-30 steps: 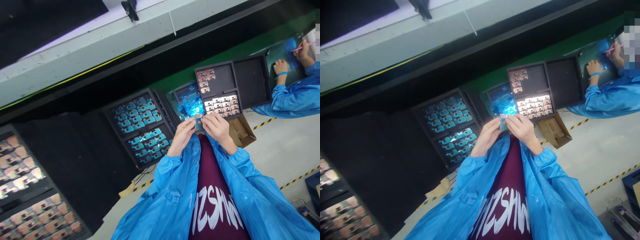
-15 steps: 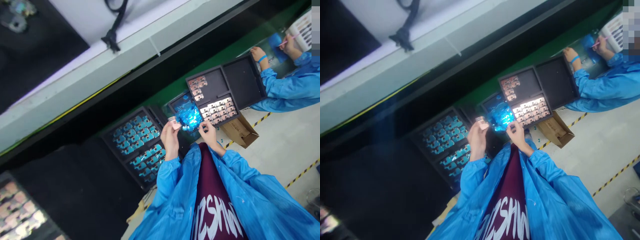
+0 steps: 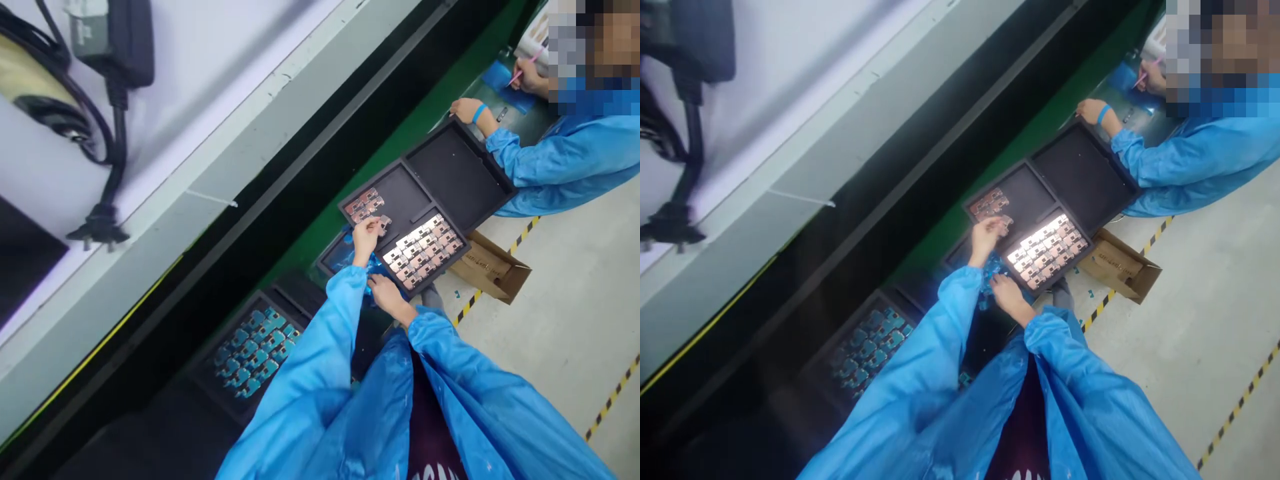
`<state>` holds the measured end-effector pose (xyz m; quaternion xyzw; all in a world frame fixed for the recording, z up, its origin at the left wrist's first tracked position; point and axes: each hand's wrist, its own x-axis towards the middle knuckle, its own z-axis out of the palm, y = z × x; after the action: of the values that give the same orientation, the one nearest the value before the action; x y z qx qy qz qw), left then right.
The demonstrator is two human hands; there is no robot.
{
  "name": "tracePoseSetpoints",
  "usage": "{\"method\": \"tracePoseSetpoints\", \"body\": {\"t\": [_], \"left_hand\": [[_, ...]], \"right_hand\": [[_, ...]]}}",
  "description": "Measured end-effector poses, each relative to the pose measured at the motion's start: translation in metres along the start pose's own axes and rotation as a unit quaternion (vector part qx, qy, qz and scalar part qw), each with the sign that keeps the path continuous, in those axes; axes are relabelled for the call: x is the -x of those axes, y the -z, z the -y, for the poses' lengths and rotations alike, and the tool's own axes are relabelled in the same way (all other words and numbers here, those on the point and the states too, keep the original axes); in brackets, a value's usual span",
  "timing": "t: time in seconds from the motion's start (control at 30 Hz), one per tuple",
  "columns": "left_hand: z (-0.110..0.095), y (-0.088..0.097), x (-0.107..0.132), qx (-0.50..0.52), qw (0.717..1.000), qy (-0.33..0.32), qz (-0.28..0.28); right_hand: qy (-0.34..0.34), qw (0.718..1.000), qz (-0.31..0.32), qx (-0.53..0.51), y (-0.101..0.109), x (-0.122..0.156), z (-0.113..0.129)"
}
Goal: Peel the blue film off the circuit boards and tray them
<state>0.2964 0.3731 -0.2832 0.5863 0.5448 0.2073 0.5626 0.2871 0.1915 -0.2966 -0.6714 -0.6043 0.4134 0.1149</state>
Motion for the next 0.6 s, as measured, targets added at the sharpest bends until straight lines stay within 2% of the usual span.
{"method": "tracePoseSetpoints", "body": {"t": [0.1,0.17,0.23,0.3,0.43,0.6], "left_hand": [[0.001,-0.027,-0.044,-0.078,0.997,-0.013,-0.016],[0.005,-0.036,-0.055,-0.127,0.991,-0.027,-0.027],[0.011,-0.040,-0.052,-0.169,0.984,-0.048,-0.044],[0.017,-0.043,-0.042,-0.252,0.962,-0.093,-0.042],[0.024,-0.041,-0.030,-0.402,0.901,-0.164,0.015],[0.019,-0.031,-0.042,-0.405,0.898,-0.168,0.024]], "right_hand": [[0.057,0.998,0.009,-0.001,0.003,0.009,-0.006],[0.084,0.996,0.011,-0.005,0.008,0.016,-0.011],[0.098,0.995,0.005,-0.010,0.015,0.024,-0.017],[0.105,0.994,-0.006,-0.016,0.023,0.031,-0.024],[0.108,0.993,-0.037,-0.028,0.038,0.036,-0.034],[0.102,0.990,-0.088,-0.049,0.045,0.036,-0.032]]}}
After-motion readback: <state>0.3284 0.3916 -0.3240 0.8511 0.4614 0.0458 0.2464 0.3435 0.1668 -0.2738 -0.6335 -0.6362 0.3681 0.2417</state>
